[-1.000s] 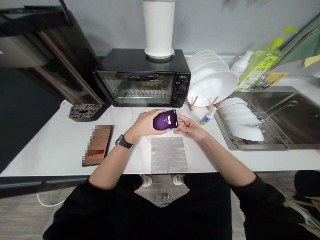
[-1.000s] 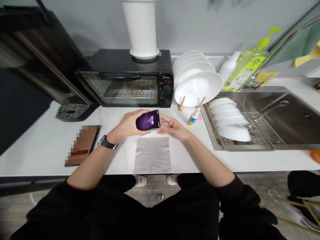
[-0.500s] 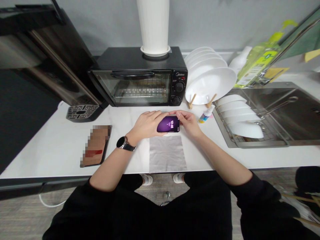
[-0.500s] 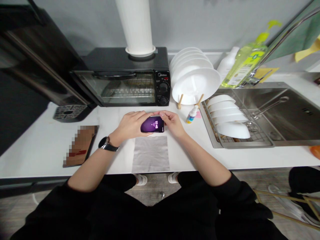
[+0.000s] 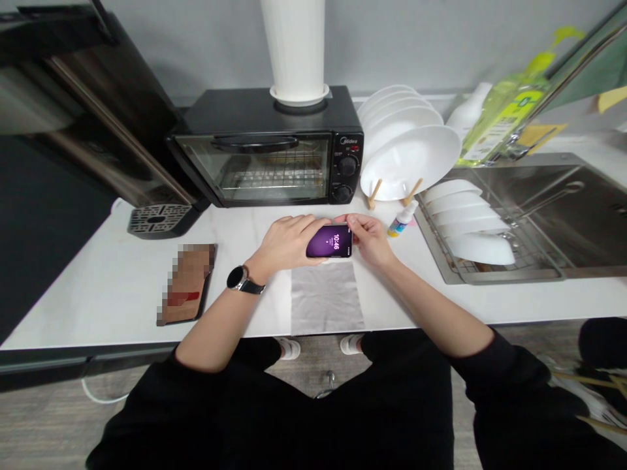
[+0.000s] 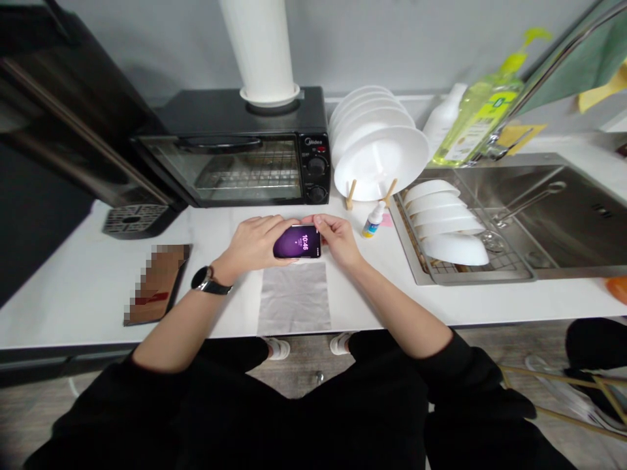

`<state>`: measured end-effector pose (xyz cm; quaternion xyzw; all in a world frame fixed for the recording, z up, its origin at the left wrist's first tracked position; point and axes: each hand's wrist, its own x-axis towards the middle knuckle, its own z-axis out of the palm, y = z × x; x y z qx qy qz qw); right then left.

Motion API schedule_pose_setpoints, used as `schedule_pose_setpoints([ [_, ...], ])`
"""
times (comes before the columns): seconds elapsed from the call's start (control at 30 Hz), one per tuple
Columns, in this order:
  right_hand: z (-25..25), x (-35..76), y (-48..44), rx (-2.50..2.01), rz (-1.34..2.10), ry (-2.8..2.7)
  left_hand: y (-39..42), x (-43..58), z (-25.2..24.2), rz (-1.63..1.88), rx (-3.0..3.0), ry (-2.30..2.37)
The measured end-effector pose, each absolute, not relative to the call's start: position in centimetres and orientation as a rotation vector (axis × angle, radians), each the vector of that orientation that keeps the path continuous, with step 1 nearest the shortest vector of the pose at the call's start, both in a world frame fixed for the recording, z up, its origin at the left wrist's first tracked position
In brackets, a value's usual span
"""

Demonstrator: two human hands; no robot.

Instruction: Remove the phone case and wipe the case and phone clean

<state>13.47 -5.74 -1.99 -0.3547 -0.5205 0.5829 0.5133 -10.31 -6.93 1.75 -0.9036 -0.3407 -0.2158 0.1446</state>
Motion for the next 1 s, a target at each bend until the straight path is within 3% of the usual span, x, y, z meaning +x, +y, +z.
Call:
schedule_pose_setpoints([
  [0.43,-1.6,13.4,-5.7,-0.872,1.439,-1.204,-6.9,-10.6,2.0,-0.564,-2.688,-1.050],
  [0.67,-0.5,12.6,-5.6,-0.815,1.470,-1.110,-7.6,-9.4,2.7,-0.782,-2.761,-1.094],
  [1.0,-0.5,12.7,-6.1,-0.750,1.598,-1.262,-6.8,-11.0,2.2,-0.767,-2.663,-1.357],
])
